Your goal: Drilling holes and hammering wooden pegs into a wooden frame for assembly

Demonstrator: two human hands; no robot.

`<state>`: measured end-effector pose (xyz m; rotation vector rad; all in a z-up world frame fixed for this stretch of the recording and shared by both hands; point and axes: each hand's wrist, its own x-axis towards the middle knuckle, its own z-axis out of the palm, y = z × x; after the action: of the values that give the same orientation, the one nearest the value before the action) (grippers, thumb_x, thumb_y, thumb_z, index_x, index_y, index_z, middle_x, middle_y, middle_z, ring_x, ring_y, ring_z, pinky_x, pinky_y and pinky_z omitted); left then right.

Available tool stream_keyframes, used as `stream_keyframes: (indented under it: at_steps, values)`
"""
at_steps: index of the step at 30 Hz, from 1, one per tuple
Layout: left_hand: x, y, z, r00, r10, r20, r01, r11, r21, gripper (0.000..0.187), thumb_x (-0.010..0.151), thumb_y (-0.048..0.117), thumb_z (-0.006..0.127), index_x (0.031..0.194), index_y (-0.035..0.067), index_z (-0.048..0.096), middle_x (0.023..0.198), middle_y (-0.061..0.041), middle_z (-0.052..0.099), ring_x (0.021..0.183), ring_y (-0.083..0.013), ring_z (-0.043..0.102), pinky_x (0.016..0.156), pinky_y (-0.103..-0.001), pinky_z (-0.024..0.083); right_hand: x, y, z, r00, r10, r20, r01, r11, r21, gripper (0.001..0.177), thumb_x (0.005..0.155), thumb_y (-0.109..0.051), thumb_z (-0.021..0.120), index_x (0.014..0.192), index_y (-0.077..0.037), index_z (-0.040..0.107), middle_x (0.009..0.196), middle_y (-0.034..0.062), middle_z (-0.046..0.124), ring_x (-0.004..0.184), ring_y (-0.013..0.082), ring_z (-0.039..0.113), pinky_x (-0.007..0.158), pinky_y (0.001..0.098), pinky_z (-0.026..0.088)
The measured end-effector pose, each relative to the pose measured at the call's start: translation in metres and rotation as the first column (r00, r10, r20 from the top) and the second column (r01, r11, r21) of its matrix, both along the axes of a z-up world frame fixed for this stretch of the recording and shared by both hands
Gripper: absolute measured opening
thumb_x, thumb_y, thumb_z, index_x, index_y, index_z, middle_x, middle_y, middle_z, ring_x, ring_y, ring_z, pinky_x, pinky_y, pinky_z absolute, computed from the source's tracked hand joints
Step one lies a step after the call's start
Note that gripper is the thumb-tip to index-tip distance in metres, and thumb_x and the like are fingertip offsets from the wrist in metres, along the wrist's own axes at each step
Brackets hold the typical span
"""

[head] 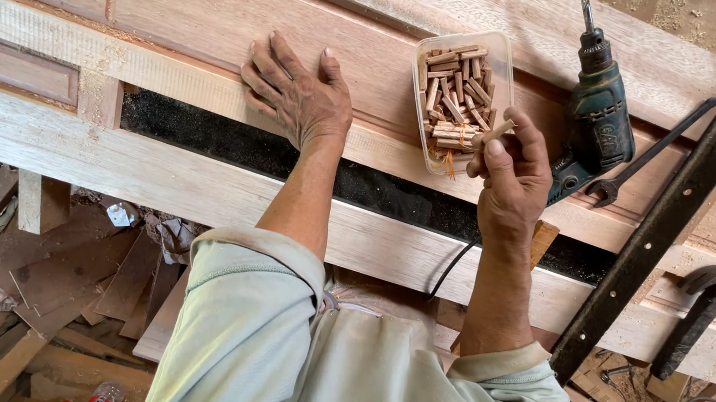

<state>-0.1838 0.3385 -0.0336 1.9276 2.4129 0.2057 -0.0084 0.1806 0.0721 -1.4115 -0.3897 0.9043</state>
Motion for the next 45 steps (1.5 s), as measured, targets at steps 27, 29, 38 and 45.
stream_keyframes:
  at_steps: [27, 29, 38, 45]
  values:
    - [0.000, 0.003, -0.006, 0.998, 0.016, -0.060, -0.021, 0.996, -0.090, 0.074, 0.100, 0.065, 0.053, 0.155, 0.019, 0.038, 0.161, -0.010, 0.035, 0.148, -0.0399, 0.033, 0.121, -0.058, 0.025, 0.002, -0.047, 0.021, 0.935, -0.276, -0.224, 0.268, 0.961, -0.069, 0.012, 0.102, -0.014, 0.067, 0.113, -0.011, 0.064, 0.096, 0.0138, 0.074, 0.069, 0.0193, 0.067, 0.061, 0.0301, 0.058]
    - [-0.001, 0.005, -0.009, 0.998, 0.022, -0.053, -0.027, 0.995, -0.095, 0.073, 0.100, 0.064, 0.054, 0.156, 0.020, 0.038, 0.161, -0.010, 0.035, 0.149, -0.0404, 0.032, 0.122, -0.058, 0.024, -0.009, -0.052, 0.036, 0.970, -0.241, -0.010, 0.240, 0.969, -0.063, 0.013, 0.103, -0.018, 0.066, 0.113, -0.010, 0.062, 0.099, 0.0121, 0.073, 0.074, 0.0175, 0.069, 0.064, 0.0279, 0.059]
    - [-0.003, 0.003, -0.026, 0.999, 0.026, -0.031, -0.026, 1.000, 0.003, 0.073, 0.097, 0.062, 0.065, 0.151, 0.020, 0.042, 0.158, -0.009, 0.038, 0.147, -0.0405, 0.035, 0.123, -0.058, 0.026, -0.024, -0.124, 0.048, 0.983, -0.172, 0.068, 0.171, 0.985, 0.012, 0.012, 0.110, -0.018, 0.052, 0.119, -0.011, 0.049, 0.107, 0.0200, 0.070, 0.078, 0.0270, 0.072, 0.064, 0.0328, 0.062]
    - [-0.012, 0.006, -0.017, 0.978, 0.023, 0.209, -0.017, 0.999, -0.031, 0.067, 0.095, 0.068, 0.048, 0.146, 0.024, 0.054, 0.157, -0.003, 0.039, 0.148, -0.0389, 0.027, 0.123, -0.057, 0.020, -0.037, -0.182, 0.065, 0.967, 0.076, 0.245, 0.001, 0.954, -0.299, 0.018, 0.111, -0.011, 0.049, 0.125, -0.001, 0.054, 0.094, 0.0154, 0.064, 0.070, 0.0175, 0.063, 0.056, 0.0276, 0.051]
